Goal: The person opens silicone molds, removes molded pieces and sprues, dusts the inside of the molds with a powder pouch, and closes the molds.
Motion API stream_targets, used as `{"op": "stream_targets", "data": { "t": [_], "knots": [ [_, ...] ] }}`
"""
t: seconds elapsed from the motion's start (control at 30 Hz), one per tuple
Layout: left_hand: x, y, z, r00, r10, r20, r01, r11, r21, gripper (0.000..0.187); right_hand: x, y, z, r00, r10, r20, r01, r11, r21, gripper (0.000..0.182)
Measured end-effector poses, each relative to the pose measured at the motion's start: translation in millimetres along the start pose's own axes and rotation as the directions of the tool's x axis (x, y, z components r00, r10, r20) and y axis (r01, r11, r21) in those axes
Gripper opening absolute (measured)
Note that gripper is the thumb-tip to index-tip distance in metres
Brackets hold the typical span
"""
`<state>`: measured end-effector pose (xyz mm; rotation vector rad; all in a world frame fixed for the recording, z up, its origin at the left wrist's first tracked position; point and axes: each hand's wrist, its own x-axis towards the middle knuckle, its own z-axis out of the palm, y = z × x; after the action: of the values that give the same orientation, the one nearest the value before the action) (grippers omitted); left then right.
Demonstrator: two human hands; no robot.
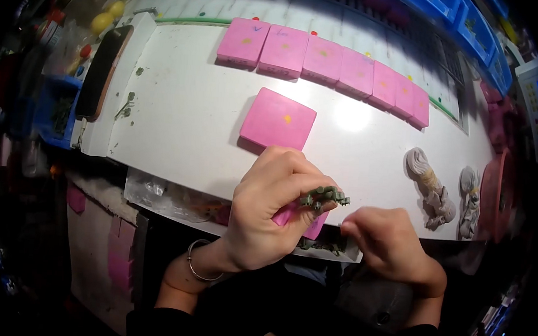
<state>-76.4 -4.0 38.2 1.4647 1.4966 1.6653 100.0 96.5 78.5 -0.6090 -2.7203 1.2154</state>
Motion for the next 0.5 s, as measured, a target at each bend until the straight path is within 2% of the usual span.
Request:
{"op": "stream_targets", "data": {
  "t": [0.03,0.07,0.13,0.17,0.2,0.27,0.3,0.37,0.4,0.47,0.5],
  "knots": [
    [0.4,-0.6,-1.4,1.000,0.021,0.004,-0.021,0.999,0.036,0.015,-1.5,0.9,-1.8,0.981,0.076,0.176,-0.070,0.997,-0.040,0.016],
    [0.7,-1.0,-2.2,0.999,0.043,0.010,-0.043,0.997,0.071,0.016,-2.8,4.1,0.8,0.981,0.076,0.177,-0.070,0.997,-0.039,0.016],
    [1.8,-1.9,-2.2,0.998,0.058,0.009,-0.059,0.996,0.074,0.016,-4.6,12.6,8.3,0.934,0.098,0.345,-0.074,0.994,-0.083,0.004],
    [3.0,-2.8,-1.8,0.997,0.078,0.009,-0.079,0.994,0.077,0.016,-2.7,11.1,7.0,0.917,0.123,0.378,-0.082,0.989,-0.123,0.006],
    [3.0,-3.1,-1.5,0.997,0.082,0.011,-0.082,0.994,0.072,0.016,-1.9,10.3,4.3,0.918,0.127,0.375,-0.085,0.988,-0.127,0.006],
    [2.3,-3.5,-1.2,0.999,0.050,0.005,-0.050,0.997,0.067,0.018,0.8,8.0,-3.0,0.977,-0.011,0.214,0.038,0.992,-0.119,0.011],
    [2.7,-3.6,-0.5,0.998,0.060,0.004,-0.060,0.996,0.064,0.018,3.3,2.5,-8.9,0.978,-0.011,0.209,0.038,0.991,-0.127,0.011],
    [3.8,-3.1,0.5,0.998,0.057,-0.028,-0.055,0.996,0.077,0.028,10.7,-13.1,-18.7,0.985,-0.083,-0.151,0.078,0.996,-0.041,0.022],
    [5.4,-3.8,0.8,0.996,0.085,-0.032,-0.083,0.994,0.075,0.028,17.3,-18.7,-19.9,0.982,-0.098,-0.163,0.089,0.994,-0.064,0.022],
    [8.9,-6.2,-1.0,0.994,0.108,0.021,-0.110,0.990,0.088,0.025,33.3,-31.3,-26.3,0.967,-0.194,-0.163,0.203,0.978,0.042,0.039],
    [5.7,-5.7,-4.0,0.996,-0.020,0.082,0.012,0.995,0.098,0.023,40.1,-30.2,-30.0,0.976,-0.214,-0.051,0.217,0.974,0.060,0.043]
  ]
}}
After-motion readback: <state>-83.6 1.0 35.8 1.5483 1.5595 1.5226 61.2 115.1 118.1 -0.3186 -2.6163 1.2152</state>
